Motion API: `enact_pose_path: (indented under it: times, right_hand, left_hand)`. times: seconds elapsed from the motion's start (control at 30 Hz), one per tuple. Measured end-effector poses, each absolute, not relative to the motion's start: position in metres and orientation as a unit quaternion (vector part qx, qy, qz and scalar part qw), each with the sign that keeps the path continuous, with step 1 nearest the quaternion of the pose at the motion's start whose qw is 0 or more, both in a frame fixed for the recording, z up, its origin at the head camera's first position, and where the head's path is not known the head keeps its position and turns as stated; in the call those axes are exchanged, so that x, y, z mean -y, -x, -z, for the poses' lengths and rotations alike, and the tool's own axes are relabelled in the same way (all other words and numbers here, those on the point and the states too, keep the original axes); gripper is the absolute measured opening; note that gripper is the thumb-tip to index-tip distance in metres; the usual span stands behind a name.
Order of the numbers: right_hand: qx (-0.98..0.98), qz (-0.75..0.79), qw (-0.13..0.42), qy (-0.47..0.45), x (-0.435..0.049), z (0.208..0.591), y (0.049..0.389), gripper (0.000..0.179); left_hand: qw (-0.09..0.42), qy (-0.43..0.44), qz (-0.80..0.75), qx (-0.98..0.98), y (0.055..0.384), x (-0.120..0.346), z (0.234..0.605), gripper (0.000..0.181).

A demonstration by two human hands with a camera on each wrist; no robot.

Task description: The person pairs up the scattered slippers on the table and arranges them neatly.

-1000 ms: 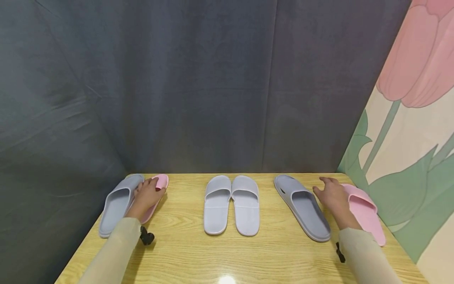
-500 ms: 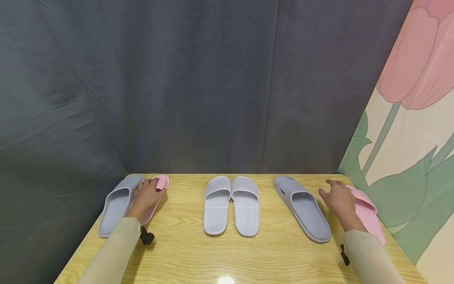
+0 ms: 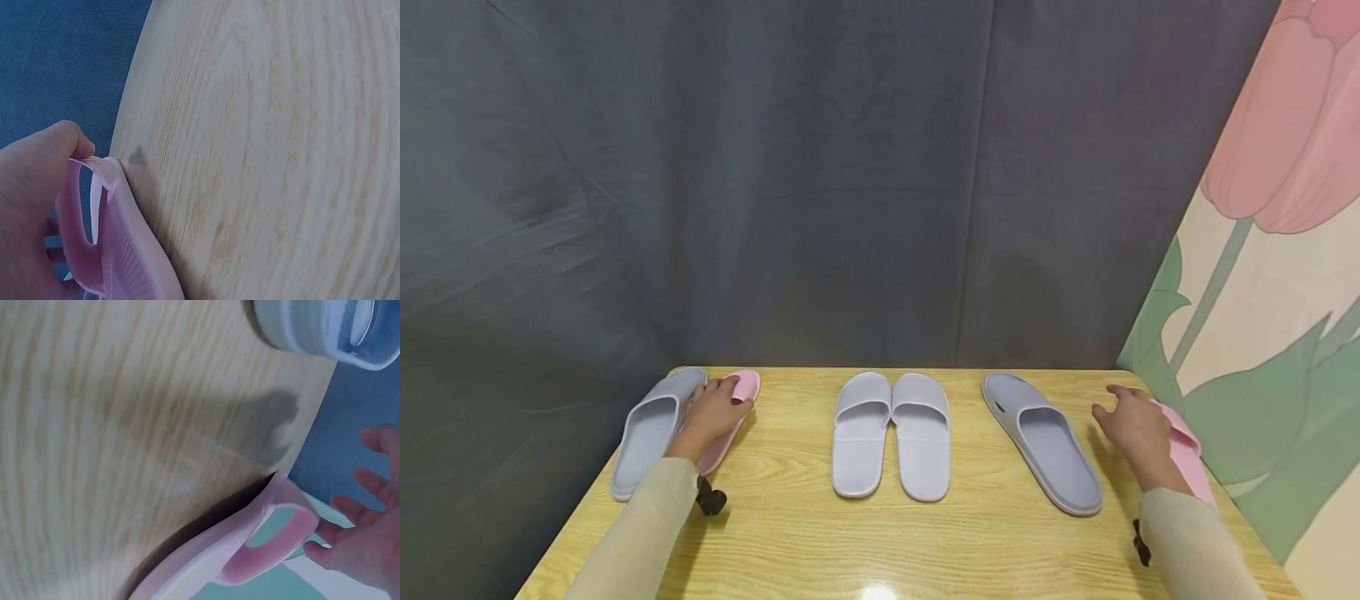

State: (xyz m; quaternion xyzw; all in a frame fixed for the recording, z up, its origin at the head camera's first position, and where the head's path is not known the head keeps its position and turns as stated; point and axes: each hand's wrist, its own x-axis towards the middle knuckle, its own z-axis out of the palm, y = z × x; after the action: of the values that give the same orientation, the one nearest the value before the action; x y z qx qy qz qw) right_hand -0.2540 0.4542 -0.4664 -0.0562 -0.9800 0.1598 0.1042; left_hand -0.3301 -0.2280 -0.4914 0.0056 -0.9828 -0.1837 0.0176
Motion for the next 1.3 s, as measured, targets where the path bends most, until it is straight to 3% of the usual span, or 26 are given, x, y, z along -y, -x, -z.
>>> enact_pose_path:
  times: [0.2, 0.57, 0.9, 1.17, 1.3]
  right_hand:
    - [0.98, -0.158, 0.106, 0.063, -0.468, 0.472, 0.257, 0.053]
    - [0.972, -0.191, 0.04, 0.132, -0.481, 0.472, 0.255, 0.063]
    - [0.973, -0.185, 0.058, 0.127, -0.489, 0.484, 0.248, 0.065]
    - [0.978, -0.172, 0.091, 0.081, -0.49, 0.486, 0.249, 0.053]
    - [0.982, -0.164, 0.059, 0.076, -0.494, 0.486, 0.249, 0.061]
  left_hand:
    - [0.002, -0.01, 0.187, 0.982, 0.331, 0.228, 0.493, 0.075]
    - [0.001, -0.008, 0.185, 0.983, 0.331, 0.229, 0.493, 0.074]
    - [-0.009, -0.007, 0.194, 0.981, 0.329, 0.229, 0.49, 0.074]
    - [-0.021, -0.006, 0.182, 0.983, 0.329, 0.229, 0.491, 0.074]
    - [-0.024, -0.009, 0.183, 0.983, 0.328, 0.229, 0.49, 0.074]
